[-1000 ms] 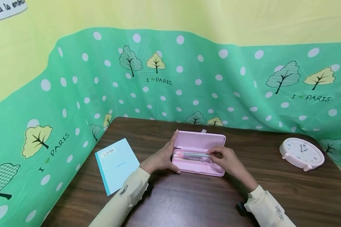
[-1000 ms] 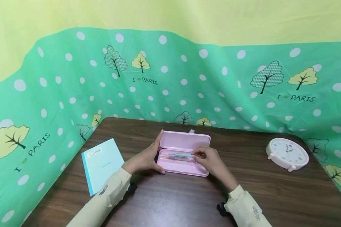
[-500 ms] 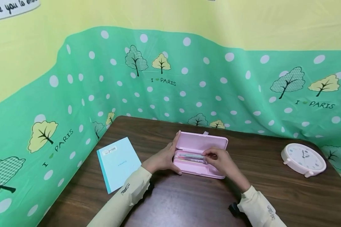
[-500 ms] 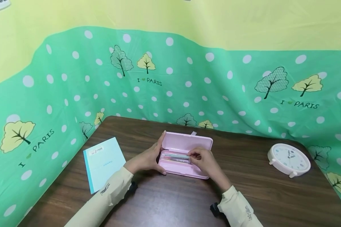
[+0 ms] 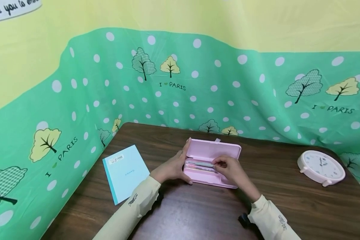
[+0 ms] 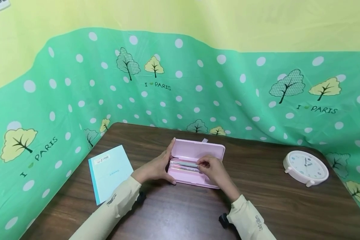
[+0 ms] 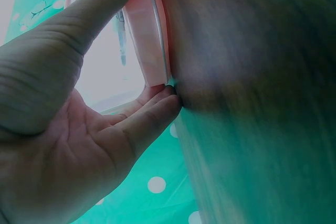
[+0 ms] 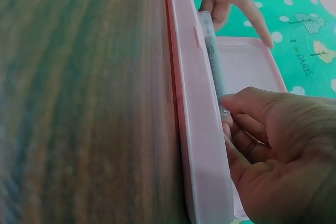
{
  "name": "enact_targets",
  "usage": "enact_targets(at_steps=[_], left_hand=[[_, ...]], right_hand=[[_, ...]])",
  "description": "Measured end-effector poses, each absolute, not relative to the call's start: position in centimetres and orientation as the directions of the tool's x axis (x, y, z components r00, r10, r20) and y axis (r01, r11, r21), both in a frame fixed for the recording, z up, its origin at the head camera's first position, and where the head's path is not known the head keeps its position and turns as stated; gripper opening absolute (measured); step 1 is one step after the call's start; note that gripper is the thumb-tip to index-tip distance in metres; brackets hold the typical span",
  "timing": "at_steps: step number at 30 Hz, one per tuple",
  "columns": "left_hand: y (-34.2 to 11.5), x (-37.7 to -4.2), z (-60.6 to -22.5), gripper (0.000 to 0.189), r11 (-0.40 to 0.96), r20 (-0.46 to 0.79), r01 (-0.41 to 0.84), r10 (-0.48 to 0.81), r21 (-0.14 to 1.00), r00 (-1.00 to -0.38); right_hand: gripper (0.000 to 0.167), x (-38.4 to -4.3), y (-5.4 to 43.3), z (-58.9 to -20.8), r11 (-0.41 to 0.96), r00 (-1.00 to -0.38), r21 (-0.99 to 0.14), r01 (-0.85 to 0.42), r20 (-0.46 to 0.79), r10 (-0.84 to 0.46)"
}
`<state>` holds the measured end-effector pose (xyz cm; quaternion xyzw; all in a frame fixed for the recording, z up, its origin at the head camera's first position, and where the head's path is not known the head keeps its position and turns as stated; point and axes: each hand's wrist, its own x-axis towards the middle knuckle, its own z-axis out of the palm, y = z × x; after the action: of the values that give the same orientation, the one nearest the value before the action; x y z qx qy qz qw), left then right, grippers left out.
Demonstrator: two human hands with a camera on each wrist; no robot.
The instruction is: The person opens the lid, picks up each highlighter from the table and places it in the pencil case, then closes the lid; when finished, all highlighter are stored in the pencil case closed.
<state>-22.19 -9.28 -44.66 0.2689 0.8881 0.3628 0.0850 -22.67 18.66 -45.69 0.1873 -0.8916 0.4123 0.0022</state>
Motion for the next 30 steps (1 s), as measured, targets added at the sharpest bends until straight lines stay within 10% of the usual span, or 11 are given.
enact_targets(at_steps=[30], left_hand=[[-9.8,-22.9,-46.0,0.164,0.509,0.116,0.462,0.572,0.726,-0.812]], right_hand=[[0.011,-22.3,19.0,-44.8,0.647,-0.919,-0.661,-0.38,0.19,-0.346]])
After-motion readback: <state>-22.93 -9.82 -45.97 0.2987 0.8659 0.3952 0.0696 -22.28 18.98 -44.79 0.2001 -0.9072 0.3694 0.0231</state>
